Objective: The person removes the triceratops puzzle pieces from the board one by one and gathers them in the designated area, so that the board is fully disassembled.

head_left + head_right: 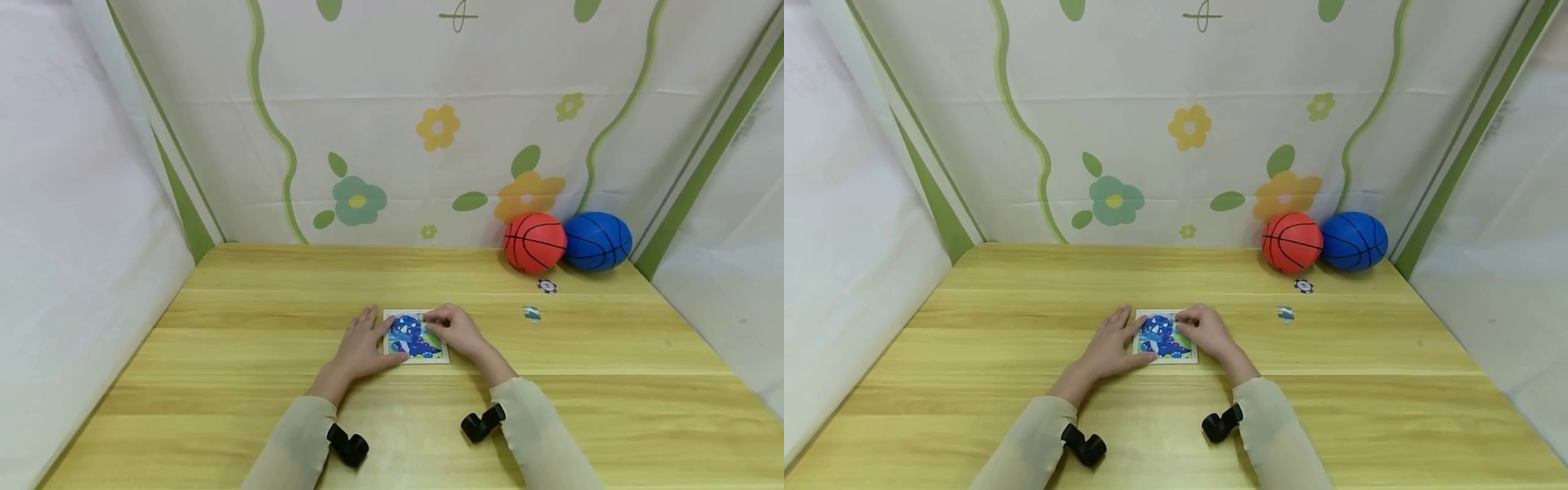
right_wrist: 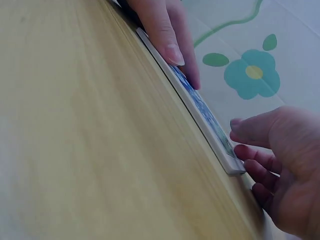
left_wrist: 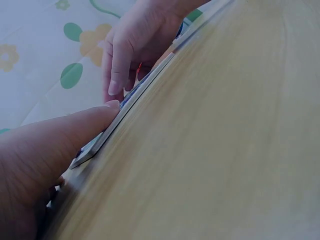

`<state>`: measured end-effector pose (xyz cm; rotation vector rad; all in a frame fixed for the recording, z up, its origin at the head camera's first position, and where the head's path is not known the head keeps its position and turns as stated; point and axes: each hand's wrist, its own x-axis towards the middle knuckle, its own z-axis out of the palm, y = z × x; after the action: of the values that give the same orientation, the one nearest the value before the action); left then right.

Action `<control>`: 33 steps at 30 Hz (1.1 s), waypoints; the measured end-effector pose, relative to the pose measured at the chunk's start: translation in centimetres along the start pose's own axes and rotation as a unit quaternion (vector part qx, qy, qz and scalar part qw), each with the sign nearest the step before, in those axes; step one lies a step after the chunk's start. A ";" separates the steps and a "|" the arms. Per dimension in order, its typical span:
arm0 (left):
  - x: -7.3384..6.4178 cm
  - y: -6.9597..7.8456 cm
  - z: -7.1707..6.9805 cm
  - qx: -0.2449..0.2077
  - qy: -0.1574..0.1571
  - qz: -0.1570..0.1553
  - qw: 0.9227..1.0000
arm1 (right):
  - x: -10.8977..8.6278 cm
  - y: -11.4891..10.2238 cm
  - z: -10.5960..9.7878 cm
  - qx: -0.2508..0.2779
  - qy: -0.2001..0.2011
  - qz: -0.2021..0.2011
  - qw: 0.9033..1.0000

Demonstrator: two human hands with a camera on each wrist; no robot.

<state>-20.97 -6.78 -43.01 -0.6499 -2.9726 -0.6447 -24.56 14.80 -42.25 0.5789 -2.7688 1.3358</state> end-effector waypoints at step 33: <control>0.0 0.1 -0.2 -0.004 -0.014 0.003 1.000 | 0.4 -1.0 2.2 -0.100 0.070 0.069 0.990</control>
<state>-20.98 -6.77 -42.82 -0.6742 -2.9936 -0.6527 -24.31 12.45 -42.80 0.2781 -2.8226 1.0549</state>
